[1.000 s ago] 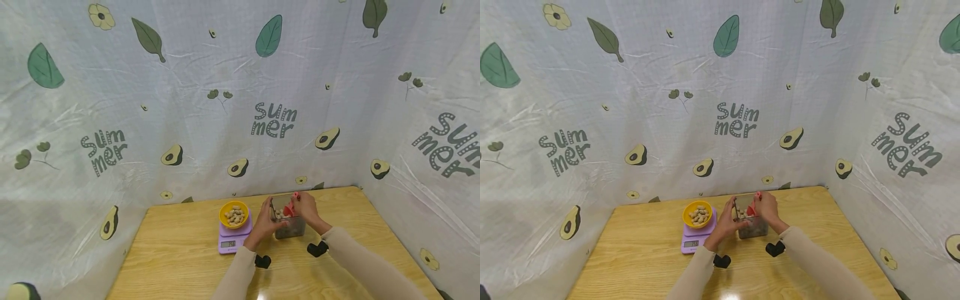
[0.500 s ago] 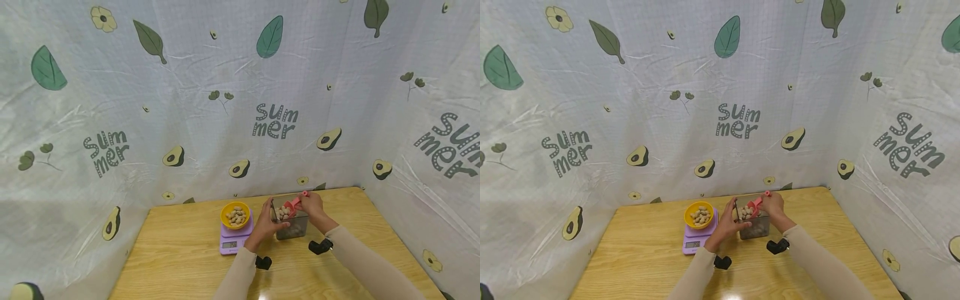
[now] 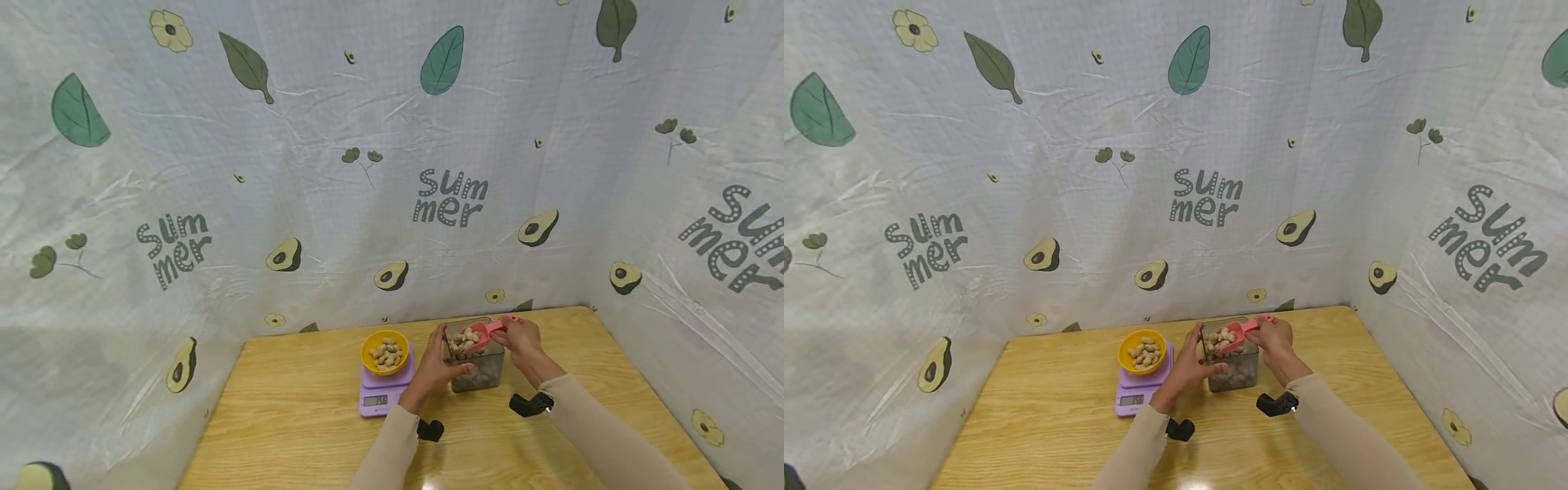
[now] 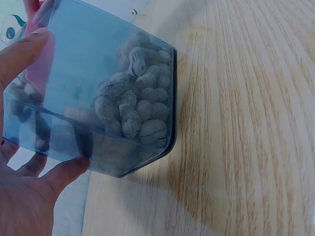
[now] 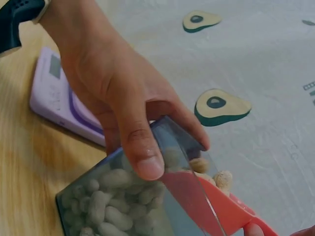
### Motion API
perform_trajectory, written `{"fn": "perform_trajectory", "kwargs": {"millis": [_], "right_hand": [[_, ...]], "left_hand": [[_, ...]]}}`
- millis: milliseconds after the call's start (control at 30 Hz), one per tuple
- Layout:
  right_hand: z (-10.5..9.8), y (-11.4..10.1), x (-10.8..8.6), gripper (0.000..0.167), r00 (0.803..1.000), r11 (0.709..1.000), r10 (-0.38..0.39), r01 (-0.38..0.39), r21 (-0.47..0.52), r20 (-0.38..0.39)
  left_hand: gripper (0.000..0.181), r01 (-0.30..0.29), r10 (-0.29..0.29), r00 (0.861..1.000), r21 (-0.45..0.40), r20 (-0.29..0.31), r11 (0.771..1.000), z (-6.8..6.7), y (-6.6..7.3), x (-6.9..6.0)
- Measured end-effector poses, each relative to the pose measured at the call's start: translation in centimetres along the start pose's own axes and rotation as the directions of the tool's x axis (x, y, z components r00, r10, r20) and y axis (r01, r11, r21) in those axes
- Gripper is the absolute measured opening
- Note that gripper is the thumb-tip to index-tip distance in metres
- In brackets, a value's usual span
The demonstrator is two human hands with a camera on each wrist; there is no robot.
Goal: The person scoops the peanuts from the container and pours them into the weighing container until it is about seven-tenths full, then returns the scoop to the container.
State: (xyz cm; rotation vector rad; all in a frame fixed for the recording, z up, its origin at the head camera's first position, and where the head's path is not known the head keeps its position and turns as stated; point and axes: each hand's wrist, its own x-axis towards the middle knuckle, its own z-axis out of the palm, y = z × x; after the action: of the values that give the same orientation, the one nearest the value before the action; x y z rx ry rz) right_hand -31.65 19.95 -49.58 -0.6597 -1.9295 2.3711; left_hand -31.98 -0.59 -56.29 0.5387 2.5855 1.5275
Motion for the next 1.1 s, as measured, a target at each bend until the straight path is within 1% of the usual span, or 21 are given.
{"fn": "perform_trajectory", "kwargs": {"millis": [133,300,400,500,633,800,900,1100], "right_hand": [[-0.5,0.0,-0.1,0.048,1.000,0.996,0.025,-0.027,0.090,0.017],[-0.7,0.0,-0.3,0.048,0.998,0.982,0.056,-0.061,0.181,0.035],[-0.7,-0.1,-0.4,0.049,0.997,0.975,0.070,-0.077,0.208,0.041],[-0.8,-0.4,-0.5,0.050,0.996,0.972,0.069,-0.078,0.220,0.048],[-0.9,-1.0,-0.9,0.050,0.997,0.970,0.059,-0.071,0.231,0.059],[-0.7,-1.7,-1.6,0.048,0.996,0.968,0.045,-0.063,0.242,0.081],[-0.5,-2.1,-2.0,0.046,0.995,0.967,0.039,-0.060,0.247,0.090],[0.3,-2.7,-2.4,0.039,0.993,0.959,0.033,-0.063,0.277,0.111]], "left_hand": [[0.107,-0.004,0.004,1.000,-0.011,0.002,1.000,0.0,0.1,0.0],[0.107,0.004,-0.004,1.000,-0.013,0.011,1.000,-0.2,0.2,0.0],[0.110,0.019,-0.018,1.000,-0.021,0.010,1.000,-0.1,0.2,-0.1],[0.116,0.037,-0.036,0.999,-0.026,0.005,0.999,-0.1,0.3,-0.1],[0.120,0.040,-0.040,0.999,-0.007,-0.006,0.999,-0.4,0.6,-0.3],[0.121,0.005,-0.004,1.000,0.047,-0.023,0.999,-1.2,1.3,-0.9],[0.118,-0.020,0.022,0.999,0.055,-0.036,0.998,-2.0,1.8,-1.5],[0.115,-0.006,0.008,0.999,0.029,-0.054,1.000,-3.6,2.4,-2.8]]}}
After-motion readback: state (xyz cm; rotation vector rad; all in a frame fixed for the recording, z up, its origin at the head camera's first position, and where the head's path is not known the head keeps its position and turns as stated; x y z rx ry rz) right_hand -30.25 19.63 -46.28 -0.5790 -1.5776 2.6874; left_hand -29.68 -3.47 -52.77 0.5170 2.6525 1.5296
